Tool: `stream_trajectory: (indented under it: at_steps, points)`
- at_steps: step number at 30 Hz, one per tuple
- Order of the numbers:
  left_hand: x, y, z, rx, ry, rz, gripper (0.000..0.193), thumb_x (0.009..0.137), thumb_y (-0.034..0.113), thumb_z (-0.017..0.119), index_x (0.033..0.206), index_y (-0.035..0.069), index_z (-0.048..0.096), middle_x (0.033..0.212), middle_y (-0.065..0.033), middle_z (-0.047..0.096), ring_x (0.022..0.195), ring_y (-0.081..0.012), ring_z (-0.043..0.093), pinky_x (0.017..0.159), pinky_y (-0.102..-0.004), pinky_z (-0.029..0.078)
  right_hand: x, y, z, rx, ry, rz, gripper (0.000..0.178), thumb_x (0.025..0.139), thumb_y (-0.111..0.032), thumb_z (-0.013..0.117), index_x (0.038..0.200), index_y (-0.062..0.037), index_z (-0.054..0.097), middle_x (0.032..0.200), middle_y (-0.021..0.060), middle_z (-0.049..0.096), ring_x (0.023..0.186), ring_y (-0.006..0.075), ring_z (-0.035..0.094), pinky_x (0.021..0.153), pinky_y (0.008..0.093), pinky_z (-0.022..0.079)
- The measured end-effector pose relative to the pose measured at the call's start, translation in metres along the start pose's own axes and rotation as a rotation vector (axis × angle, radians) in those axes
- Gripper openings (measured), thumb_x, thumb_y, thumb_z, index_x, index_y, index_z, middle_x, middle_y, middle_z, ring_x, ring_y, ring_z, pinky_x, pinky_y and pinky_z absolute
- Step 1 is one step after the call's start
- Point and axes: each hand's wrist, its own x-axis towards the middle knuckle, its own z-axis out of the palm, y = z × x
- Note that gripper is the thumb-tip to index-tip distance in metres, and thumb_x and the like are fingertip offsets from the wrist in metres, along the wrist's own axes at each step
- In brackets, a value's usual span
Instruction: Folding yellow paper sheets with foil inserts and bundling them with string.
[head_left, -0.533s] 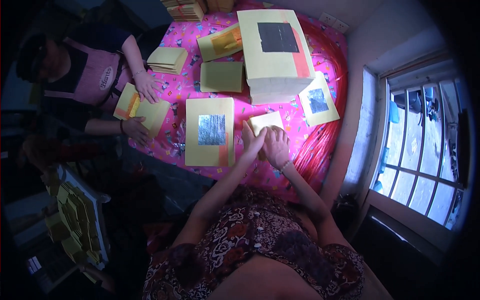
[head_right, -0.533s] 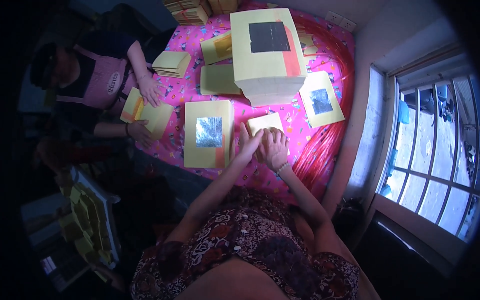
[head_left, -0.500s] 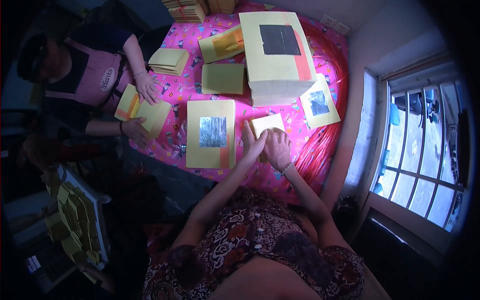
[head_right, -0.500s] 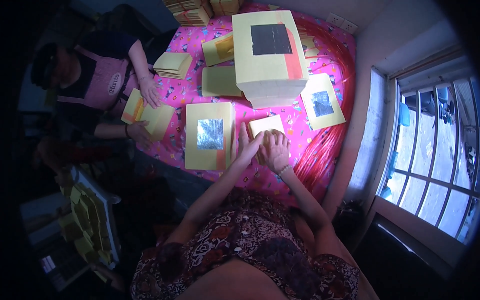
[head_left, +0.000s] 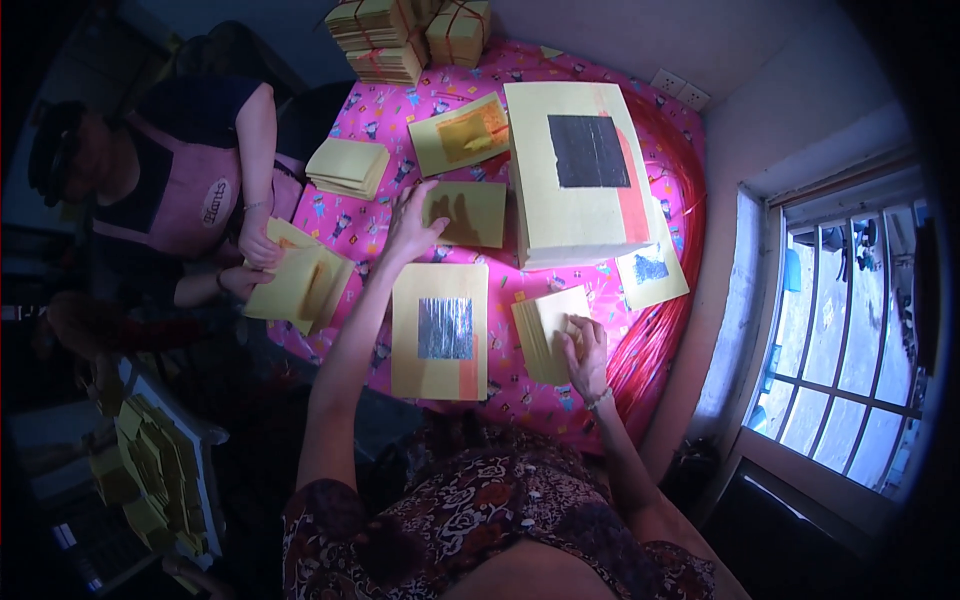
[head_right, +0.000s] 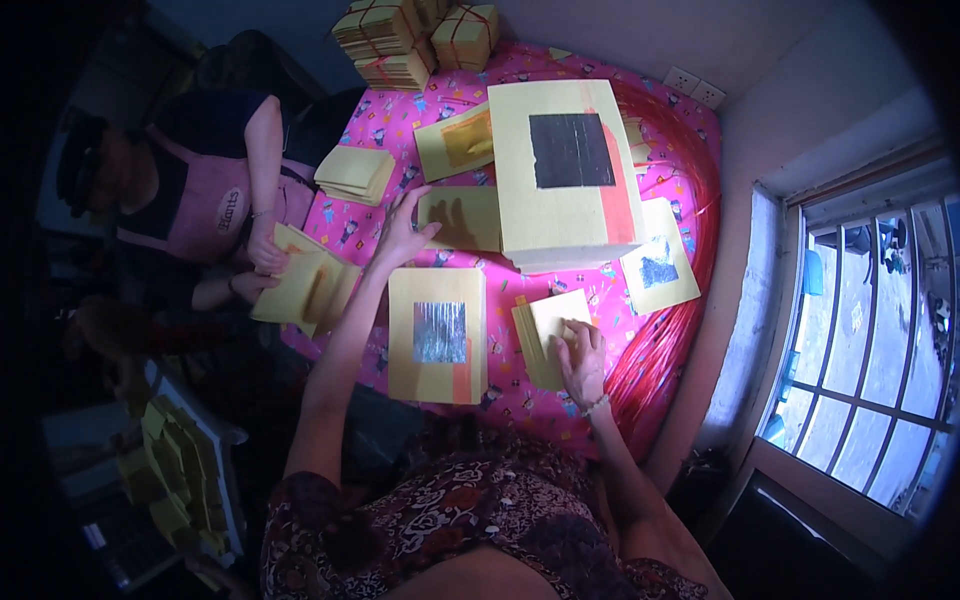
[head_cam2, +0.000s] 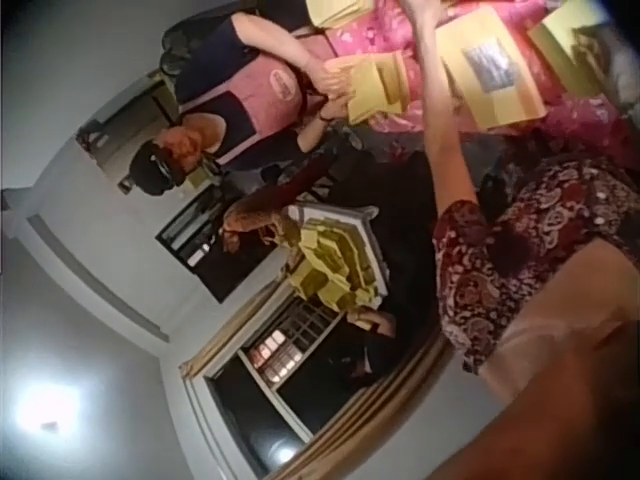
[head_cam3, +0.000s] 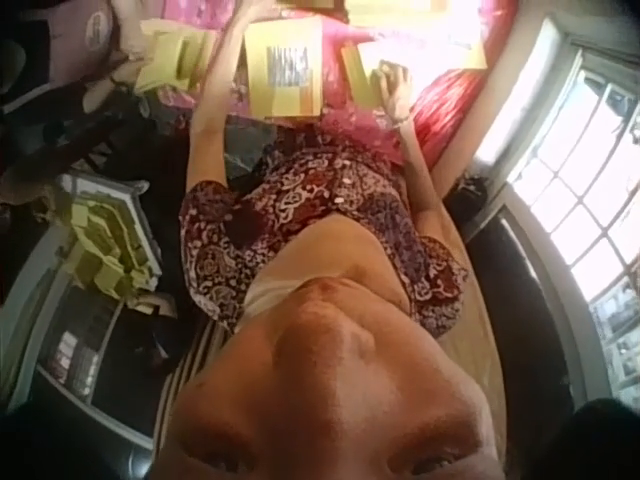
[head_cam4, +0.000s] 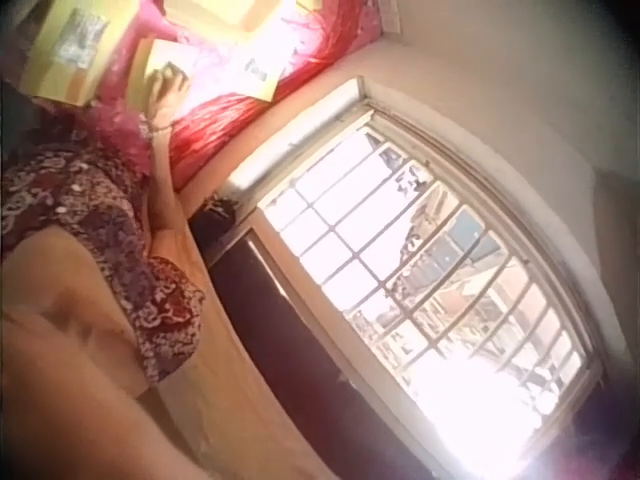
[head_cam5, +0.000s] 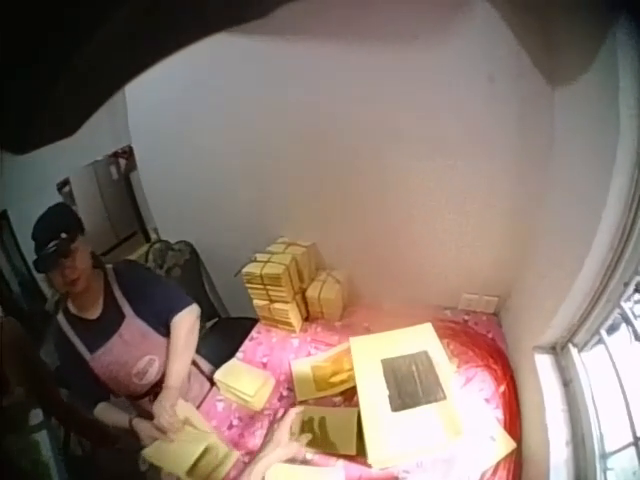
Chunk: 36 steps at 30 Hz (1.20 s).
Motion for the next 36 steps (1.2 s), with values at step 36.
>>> stream_trajectory:
  at_steps: [36]
  points:
    - [0.134, -0.041, 0.044, -0.018, -1.079, -0.129, 0.066, 0.060, 0.035, 0.085, 0.119, 0.015, 0.065, 0.103, -0.0077, 0.070, 0.096, -0.0204, 0.065, 0.086, -0.0348, 0.050, 0.003, -0.016, -0.026, 0.018, 0.105, 0.216, 0.024, 0.089, -0.004, 0.055, 0.112, 0.0016, 0.059, 0.106, 0.0187, 0.057, 0.102, 0.0336, 0.056, 0.090, 0.0406, 0.045]
